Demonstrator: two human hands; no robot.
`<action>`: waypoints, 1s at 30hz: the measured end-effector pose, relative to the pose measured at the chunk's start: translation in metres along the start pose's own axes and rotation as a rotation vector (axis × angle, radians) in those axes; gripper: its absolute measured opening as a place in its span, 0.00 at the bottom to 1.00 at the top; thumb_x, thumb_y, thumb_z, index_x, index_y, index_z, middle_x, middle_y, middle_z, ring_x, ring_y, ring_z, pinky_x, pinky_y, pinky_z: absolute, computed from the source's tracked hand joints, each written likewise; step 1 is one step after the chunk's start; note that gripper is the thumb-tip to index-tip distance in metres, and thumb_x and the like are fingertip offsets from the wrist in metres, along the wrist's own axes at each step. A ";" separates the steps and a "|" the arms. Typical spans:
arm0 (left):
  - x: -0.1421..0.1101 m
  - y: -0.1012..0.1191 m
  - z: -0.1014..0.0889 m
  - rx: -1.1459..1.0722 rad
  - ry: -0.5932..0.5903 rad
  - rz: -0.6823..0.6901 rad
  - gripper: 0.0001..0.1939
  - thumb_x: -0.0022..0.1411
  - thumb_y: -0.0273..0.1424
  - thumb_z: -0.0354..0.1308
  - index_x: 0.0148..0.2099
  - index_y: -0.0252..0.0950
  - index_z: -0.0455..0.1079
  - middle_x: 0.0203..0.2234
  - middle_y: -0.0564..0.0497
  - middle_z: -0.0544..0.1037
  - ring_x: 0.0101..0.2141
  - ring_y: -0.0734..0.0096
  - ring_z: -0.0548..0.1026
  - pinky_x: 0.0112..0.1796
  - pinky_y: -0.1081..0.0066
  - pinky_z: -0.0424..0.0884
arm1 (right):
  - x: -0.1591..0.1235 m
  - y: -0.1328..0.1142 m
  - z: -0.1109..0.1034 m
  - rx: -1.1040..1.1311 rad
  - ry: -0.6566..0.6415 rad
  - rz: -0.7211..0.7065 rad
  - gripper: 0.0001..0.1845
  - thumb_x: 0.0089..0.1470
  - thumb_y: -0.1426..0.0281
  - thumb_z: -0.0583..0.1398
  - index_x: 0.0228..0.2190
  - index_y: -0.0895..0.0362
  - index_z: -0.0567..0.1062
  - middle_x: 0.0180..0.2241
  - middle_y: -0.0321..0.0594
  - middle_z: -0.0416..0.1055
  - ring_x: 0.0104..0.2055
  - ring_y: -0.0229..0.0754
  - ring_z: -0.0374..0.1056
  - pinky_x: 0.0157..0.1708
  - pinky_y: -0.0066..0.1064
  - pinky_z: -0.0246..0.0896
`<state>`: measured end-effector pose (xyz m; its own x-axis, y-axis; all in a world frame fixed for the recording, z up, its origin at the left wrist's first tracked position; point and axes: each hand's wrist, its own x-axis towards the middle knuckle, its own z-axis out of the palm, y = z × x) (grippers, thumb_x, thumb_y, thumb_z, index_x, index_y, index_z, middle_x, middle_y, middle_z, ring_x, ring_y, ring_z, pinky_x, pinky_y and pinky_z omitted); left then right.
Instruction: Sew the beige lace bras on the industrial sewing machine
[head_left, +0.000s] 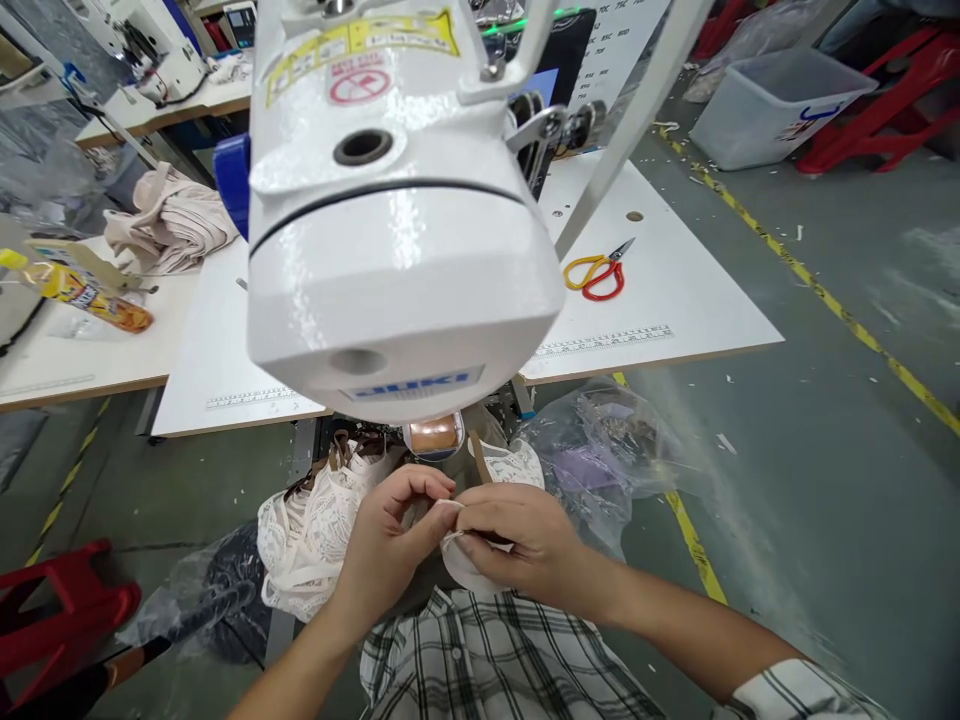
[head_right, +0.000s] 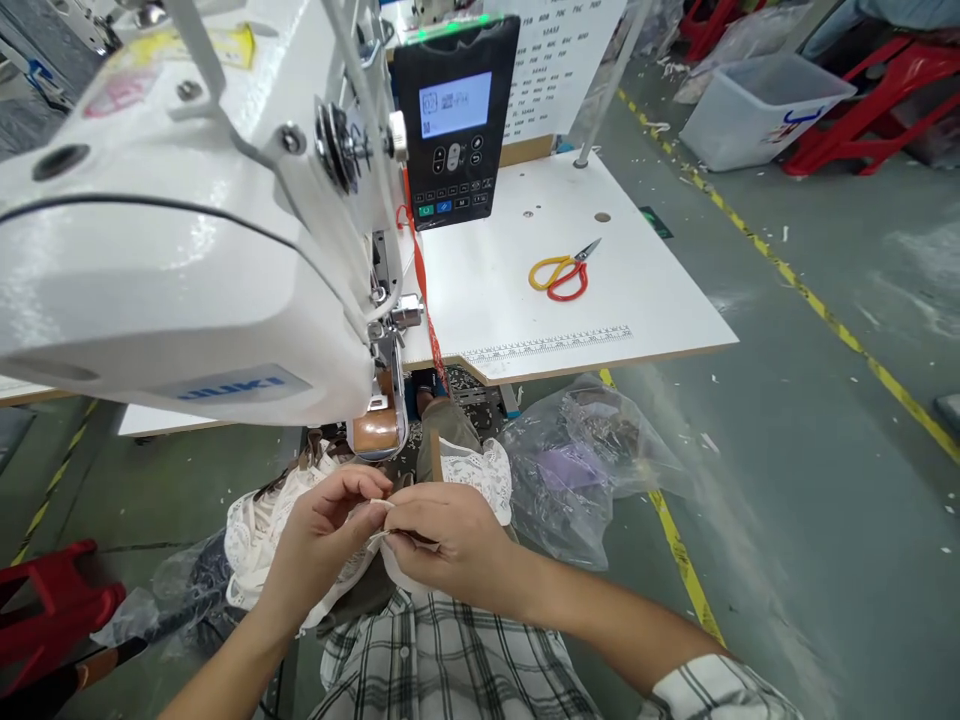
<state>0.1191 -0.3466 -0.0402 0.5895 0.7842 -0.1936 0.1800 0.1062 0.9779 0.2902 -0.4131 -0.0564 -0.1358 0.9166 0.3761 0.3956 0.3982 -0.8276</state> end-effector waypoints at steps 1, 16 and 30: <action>-0.001 0.000 0.001 -0.015 0.002 0.007 0.07 0.62 0.33 0.62 0.37 0.36 0.70 0.39 0.48 0.74 0.42 0.69 0.73 0.44 0.71 0.70 | 0.000 0.000 0.000 0.004 -0.007 -0.003 0.11 0.60 0.75 0.53 0.26 0.53 0.67 0.21 0.33 0.64 0.25 0.37 0.59 0.27 0.27 0.54; 0.000 -0.005 0.010 0.061 0.133 0.163 0.03 0.66 0.31 0.58 0.37 0.38 0.68 0.34 0.51 0.74 0.36 0.71 0.74 0.38 0.72 0.71 | 0.006 0.000 -0.004 0.330 0.113 0.184 0.07 0.54 0.75 0.59 0.31 0.54 0.78 0.31 0.38 0.77 0.30 0.37 0.70 0.31 0.26 0.64; 0.000 0.002 -0.001 0.636 0.118 0.446 0.05 0.66 0.24 0.56 0.37 0.39 0.67 0.27 0.55 0.72 0.29 0.74 0.70 0.31 0.74 0.64 | 0.004 0.000 -0.007 0.192 -0.002 0.170 0.09 0.54 0.77 0.57 0.27 0.56 0.75 0.25 0.36 0.71 0.26 0.35 0.63 0.28 0.26 0.55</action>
<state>0.1190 -0.3455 -0.0379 0.6313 0.7339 0.2506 0.3837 -0.5764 0.7215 0.2956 -0.4096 -0.0518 -0.0837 0.9710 0.2240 0.2330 0.2376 -0.9430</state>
